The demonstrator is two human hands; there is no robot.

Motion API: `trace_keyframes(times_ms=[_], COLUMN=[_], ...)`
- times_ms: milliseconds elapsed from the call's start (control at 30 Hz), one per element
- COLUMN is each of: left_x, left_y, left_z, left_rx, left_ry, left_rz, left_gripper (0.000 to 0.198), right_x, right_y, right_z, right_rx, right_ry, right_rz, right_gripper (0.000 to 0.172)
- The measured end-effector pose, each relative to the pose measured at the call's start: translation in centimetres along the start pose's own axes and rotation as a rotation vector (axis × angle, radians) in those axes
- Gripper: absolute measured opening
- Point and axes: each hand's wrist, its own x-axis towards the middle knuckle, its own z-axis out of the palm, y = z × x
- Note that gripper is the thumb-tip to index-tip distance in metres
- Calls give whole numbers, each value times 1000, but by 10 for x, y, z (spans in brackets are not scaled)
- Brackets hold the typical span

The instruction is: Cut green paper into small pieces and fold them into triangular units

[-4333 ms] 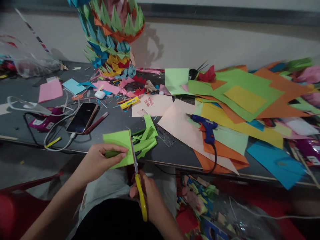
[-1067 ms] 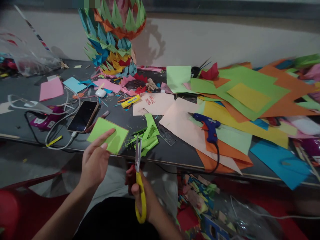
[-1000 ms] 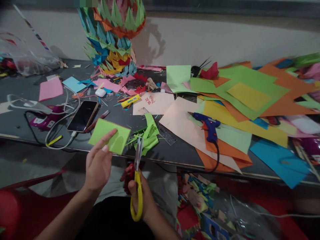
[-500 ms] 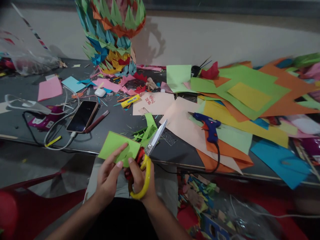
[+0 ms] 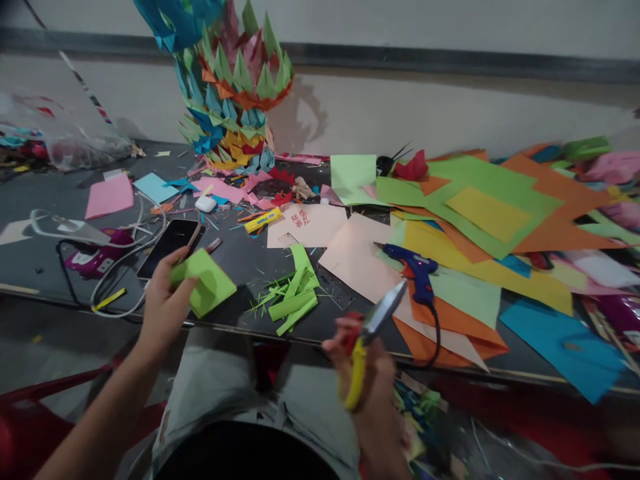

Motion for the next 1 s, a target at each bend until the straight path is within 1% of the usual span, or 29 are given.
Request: trace_keyframes(times_ms=[67, 100, 133, 167, 200, 267, 333, 400, 467, 500, 533, 600, 633, 667, 733, 800, 833, 900, 1000], left_x=[28, 41, 52, 62, 71, 85, 91, 85, 65, 50, 34, 3, -9, -18, -26, -25, -24, -21, -23], left_y=[-1, -1, -1, -1, -2, -3, -2, 3, 11, 15, 19, 24, 25, 26, 26, 24, 24, 23, 22], left_z=[2, 6, 12, 20, 27, 39, 46, 49, 53, 58, 64, 81, 90, 98, 109, 113, 112, 109, 104], left_rx=[167, 268, 374, 479, 582, 752, 848, 850, 772, 709, 656, 652, 669, 679, 694, 674, 653, 608, 577], left_ry=[-112, -156, -208, -261, -323, -397, -395, -347, -324, -343, -402, -555, -603, -631, -660, -665, -657, -632, -607], left_rz=[46, 94, 147, 207, 280, 473, 619, 675, 675, 655, 642, 651, 668, 691, 720, 721, 708, 680, 642], left_gripper=[59, 61, 64, 65, 67, 63, 54, 45, 40, 43, 50, 74, 82, 82, 63, 44, 38, 34, 44], right_x=[33, 48, 62, 74, 84, 98, 106, 113, 119, 122, 125, 128, 128, 126, 118, 104, 97, 80, 60], right_y=[-4, -7, -10, -12, -13, -13, -10, -5, 0, 3, 6, 11, 13, 14, 16, 15, 15, 15, 16], right_z=[-29, -41, -50, -56, -59, -57, -48, -37, -28, -25, -23, -22, -22, -23, -23, -20, -17, -9, 5], right_rx=[-431, -636, -794, -900, -966, -1009, -1003, -987, -976, -973, -974, -985, -987, -980, -925, -822, -762, -654, -525], right_ry=[77, 79, 11, -18, -69, -139, -173, -186, -180, -171, -168, -168, -171, -166, -112, -38, -17, -14, -62], right_rz=[29, 21, 16, 5, -18, -56, -94, -107, -73, -45, -23, -33, -76, -140, -307, -464, -519, -577, -588], right_gripper=[39, 38, 35, 34, 33, 35, 39, 43, 48, 50, 50, 44, 39, 35, 29, 24, 21, 15, 7])
